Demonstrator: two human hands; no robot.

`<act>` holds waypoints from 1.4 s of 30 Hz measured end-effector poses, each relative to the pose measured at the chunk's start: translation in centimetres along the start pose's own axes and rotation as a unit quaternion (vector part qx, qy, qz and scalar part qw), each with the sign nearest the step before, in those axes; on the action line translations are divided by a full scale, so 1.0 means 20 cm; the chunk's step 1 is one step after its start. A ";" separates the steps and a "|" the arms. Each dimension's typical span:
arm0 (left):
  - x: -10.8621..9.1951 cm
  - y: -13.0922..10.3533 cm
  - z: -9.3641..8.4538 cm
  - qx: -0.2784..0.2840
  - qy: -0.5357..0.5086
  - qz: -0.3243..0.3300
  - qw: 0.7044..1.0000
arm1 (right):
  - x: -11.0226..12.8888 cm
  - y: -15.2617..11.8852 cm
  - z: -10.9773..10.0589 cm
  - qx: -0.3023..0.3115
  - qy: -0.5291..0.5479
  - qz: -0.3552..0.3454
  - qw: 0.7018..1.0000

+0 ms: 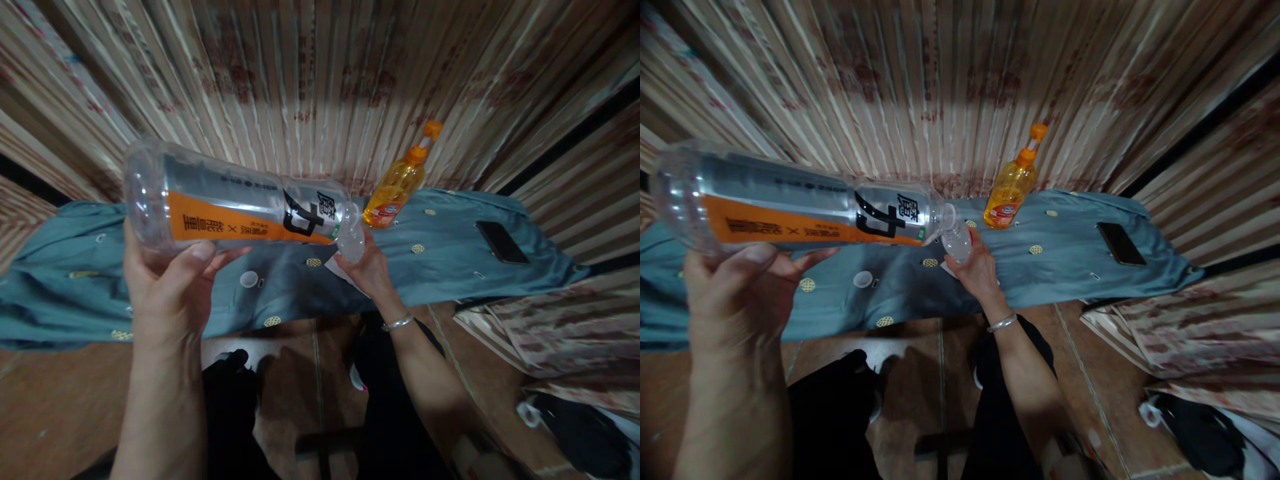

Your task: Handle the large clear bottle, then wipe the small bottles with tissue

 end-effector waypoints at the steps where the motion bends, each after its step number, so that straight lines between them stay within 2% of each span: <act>1: 0.00 0.00 0.00 0.002 0.001 0.001 1.000 | 0.00 0.00 0.00 0.002 -0.001 0.001 1.000; 13: 0.01 0.00 0.00 0.012 0.001 0.003 1.000 | 0.00 0.00 0.00 0.006 0.004 0.010 1.000; 25: 0.02 0.00 -0.02 0.045 -0.002 0.034 0.998 | 0.01 0.00 -0.01 0.003 0.001 0.009 1.000; 33: 0.01 -0.01 0.00 0.016 0.004 0.014 1.000 | 0.01 0.00 -0.01 0.001 0.005 0.003 1.000; 42: 0.02 -0.01 -0.02 0.046 0.011 0.027 0.999 | 0.01 0.00 -0.01 -0.001 0.008 0.008 1.000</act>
Point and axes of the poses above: each hand's wrist, its own y-axis towards the middle knuckle, its own z-axis out of the palm, x = y × z, the point moved 2 cm from there along y, towards the middle knuckle, and after that the axes turned 7 degrees about -x, right-handed, at the moved point
